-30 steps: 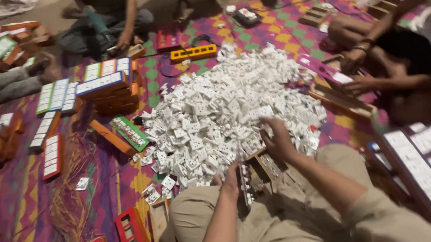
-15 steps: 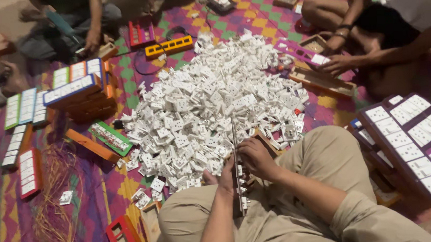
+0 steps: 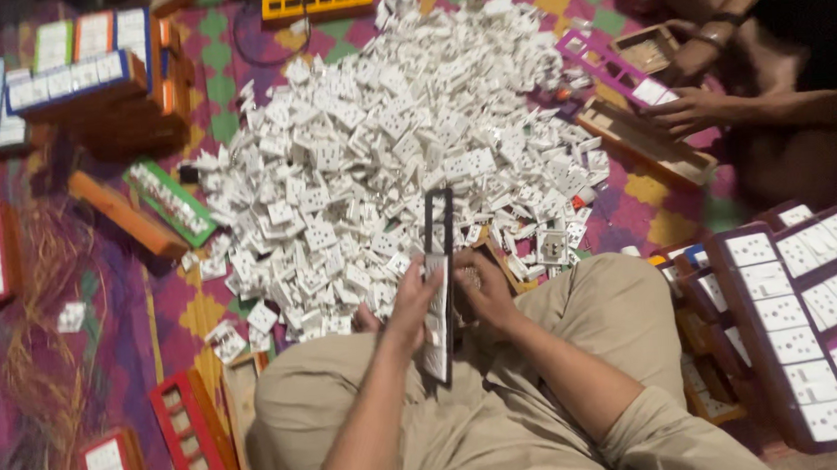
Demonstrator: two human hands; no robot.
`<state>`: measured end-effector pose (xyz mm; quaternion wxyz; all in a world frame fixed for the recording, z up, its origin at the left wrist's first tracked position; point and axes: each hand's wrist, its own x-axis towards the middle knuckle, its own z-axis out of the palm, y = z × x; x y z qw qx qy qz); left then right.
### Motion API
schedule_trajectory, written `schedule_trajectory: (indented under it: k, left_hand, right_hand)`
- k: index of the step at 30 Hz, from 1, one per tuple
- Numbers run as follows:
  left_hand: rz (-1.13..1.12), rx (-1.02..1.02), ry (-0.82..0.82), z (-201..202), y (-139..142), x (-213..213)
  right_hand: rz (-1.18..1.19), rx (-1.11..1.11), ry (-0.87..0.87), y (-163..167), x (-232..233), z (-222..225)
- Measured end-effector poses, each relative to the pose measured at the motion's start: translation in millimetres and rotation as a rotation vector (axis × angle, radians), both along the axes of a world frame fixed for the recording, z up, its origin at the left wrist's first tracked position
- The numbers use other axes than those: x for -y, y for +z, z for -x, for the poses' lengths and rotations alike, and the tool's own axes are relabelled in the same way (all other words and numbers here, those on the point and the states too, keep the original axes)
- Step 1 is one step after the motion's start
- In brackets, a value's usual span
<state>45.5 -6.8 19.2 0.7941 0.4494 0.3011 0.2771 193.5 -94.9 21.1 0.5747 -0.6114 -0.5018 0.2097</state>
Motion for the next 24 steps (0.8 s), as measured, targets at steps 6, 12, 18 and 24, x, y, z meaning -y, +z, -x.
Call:
schedule_trajectory:
  k: [6, 12, 18, 24]
  left_hand:
    - [-0.864, -0.768, -0.139, -21, 103, -39]
    - [-1.006, -0.937, -0.278, -41, 143, -29]
    - [-1.289, -1.067, 0.175, -18, 120, -21]
    - [0.069, 0.093, 0.761, 17, 76, 57]
  right_hand:
    - [-0.059, -1.082, 0.254, -2, -12, -44]
    - [0.036, -1.128, 0.222, 0, -9, -56]
    - [0.031, -1.226, 0.144, 6, -2, -49]
    - [-0.098, -0.899, -0.031, 11, 26, -8]
